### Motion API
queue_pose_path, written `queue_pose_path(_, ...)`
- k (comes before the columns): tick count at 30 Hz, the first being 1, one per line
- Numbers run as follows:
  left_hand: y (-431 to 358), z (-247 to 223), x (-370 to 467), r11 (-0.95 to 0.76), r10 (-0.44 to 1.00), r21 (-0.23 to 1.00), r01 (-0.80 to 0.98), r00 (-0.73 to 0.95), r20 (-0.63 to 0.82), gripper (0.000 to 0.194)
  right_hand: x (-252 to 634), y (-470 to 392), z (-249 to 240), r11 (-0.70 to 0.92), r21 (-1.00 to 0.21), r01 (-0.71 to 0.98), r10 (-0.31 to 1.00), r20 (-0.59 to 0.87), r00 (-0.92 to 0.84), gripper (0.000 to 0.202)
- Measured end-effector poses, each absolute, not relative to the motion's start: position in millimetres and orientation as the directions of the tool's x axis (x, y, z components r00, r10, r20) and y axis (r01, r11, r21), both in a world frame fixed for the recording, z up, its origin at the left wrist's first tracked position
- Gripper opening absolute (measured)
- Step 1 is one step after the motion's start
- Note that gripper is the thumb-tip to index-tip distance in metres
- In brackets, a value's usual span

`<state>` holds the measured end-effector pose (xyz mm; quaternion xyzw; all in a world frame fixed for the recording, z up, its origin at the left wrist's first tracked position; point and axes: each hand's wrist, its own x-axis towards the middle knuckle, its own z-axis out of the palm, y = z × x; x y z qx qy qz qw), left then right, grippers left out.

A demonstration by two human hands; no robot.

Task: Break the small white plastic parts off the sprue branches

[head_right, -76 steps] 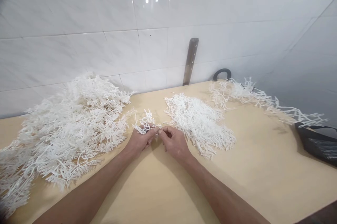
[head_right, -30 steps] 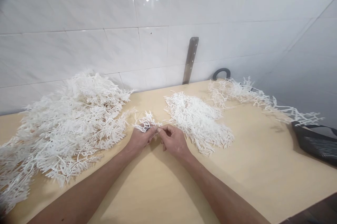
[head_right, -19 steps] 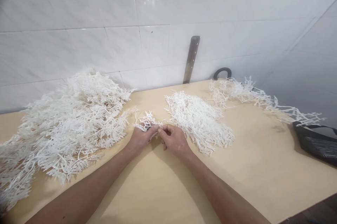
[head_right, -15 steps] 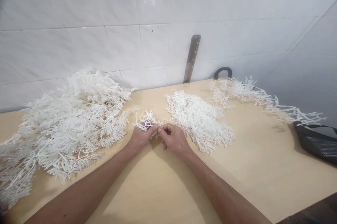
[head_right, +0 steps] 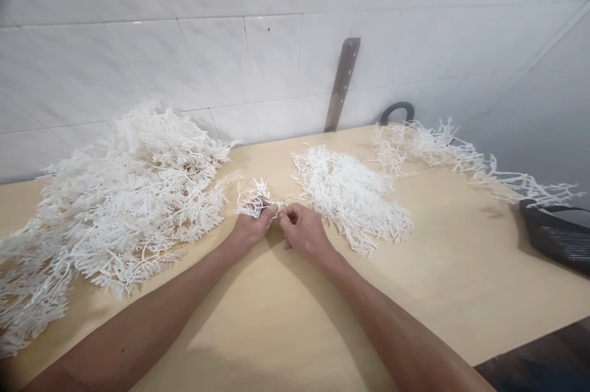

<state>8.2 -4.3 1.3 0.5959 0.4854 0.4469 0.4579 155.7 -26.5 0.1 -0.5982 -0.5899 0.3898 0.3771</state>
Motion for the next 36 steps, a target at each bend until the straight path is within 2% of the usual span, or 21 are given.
queue_pose_path(4, -6.4, -2.0, 9.6, -0.091, 0.994, 0.993, 0.077, 0.066, 0.086, 0.021, 158.7, -23.2, 2.2, -0.086, -0.909, 0.407, 0.996, -0.072, 0.052, 0.013)
queue_pose_path(7, -6.7, 0.3, 9.3, -0.057, 0.993, 0.998, 0.0, 0.107, 0.056, 0.026, 161.2, -22.7, 1.1, -0.108, -0.925, 0.364, 0.991, -0.071, 0.113, 0.012)
queue_pose_path(10, -6.4, 5.3, 7.9, -0.058, 0.986, 0.998, 0.008, 0.158, 0.056, 0.03, 161.3, -24.5, 0.6, -0.087, -0.962, 0.259, 0.988, -0.05, 0.145, 0.014)
queue_pose_path(17, -2.9, 6.7, 7.0, -0.096, 0.983, 0.995, 0.018, 0.16, 0.092, 0.035, 160.7, -29.2, 0.1, 0.035, -0.971, 0.237, 0.999, 0.026, -0.043, 0.037)
queue_pose_path(24, -3.1, 7.6, 9.5, -0.097, 0.987, 0.995, 0.031, 0.13, 0.092, 0.033, 158.2, -27.9, 1.1, 0.015, -0.956, 0.293, 0.999, -0.001, -0.053, 0.032)
queue_pose_path(36, -3.4, 8.0, 8.7, -0.056, 0.986, 0.996, 0.066, 0.162, 0.045, 0.03, 152.6, -30.8, -6.3, 0.065, -0.947, 0.314, 0.996, 0.079, 0.034, 0.015)
